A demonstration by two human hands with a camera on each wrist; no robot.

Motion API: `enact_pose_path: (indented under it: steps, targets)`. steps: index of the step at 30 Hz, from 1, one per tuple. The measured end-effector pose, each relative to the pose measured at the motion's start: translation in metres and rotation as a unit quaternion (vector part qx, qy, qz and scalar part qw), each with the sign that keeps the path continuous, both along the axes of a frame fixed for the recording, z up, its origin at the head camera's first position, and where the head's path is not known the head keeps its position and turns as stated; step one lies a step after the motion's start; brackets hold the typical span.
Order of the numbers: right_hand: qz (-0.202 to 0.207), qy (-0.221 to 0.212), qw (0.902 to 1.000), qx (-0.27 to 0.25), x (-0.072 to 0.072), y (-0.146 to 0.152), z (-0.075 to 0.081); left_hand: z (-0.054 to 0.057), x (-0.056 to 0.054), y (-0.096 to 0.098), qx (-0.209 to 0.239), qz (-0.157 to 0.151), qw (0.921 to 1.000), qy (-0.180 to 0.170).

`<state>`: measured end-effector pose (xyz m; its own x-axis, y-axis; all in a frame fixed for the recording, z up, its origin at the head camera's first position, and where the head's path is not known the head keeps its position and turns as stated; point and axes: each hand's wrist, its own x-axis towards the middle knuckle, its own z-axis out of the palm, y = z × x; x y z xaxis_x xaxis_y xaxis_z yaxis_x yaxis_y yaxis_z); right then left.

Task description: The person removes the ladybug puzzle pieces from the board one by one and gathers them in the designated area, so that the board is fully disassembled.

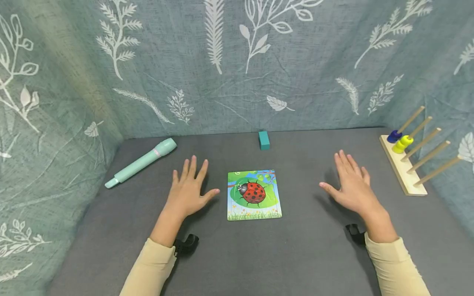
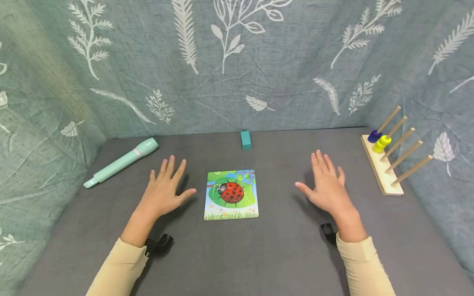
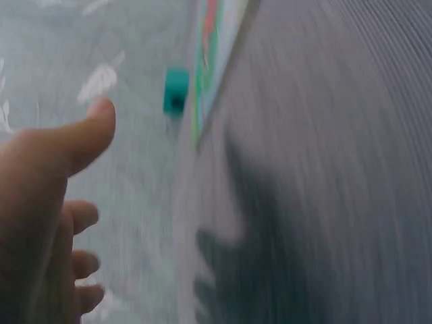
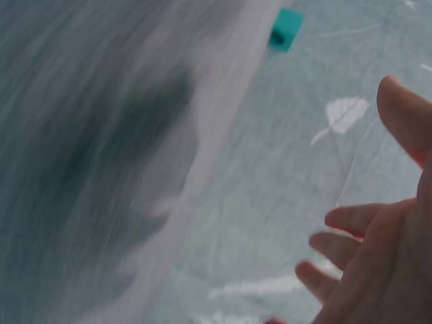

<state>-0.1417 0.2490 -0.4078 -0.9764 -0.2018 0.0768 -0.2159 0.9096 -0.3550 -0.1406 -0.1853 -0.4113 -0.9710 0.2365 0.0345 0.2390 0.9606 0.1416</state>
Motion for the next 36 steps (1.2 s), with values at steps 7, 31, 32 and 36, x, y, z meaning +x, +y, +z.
enact_pose_path:
  steps: [7,31,32,36]
  targets:
    - [0.088,-0.028,0.9903,-0.104,-0.017,-0.04,-0.007,-0.006,-0.01,0.048,0.107,-0.12,0.9858,-0.051]
    - [0.203,-0.095,0.9651,-0.136,-0.041,-0.125,-0.034,-0.049,-0.015,0.088,0.191,-0.171,0.9641,-0.07]
    - [0.202,-0.095,0.9653,-0.135,-0.041,-0.125,-0.033,-0.048,-0.015,0.088,0.187,-0.171,0.965,-0.069]
    - [0.211,-0.086,0.9659,-0.123,-0.042,-0.127,-0.03,-0.046,-0.016,0.087,0.172,-0.17,0.9679,-0.067]
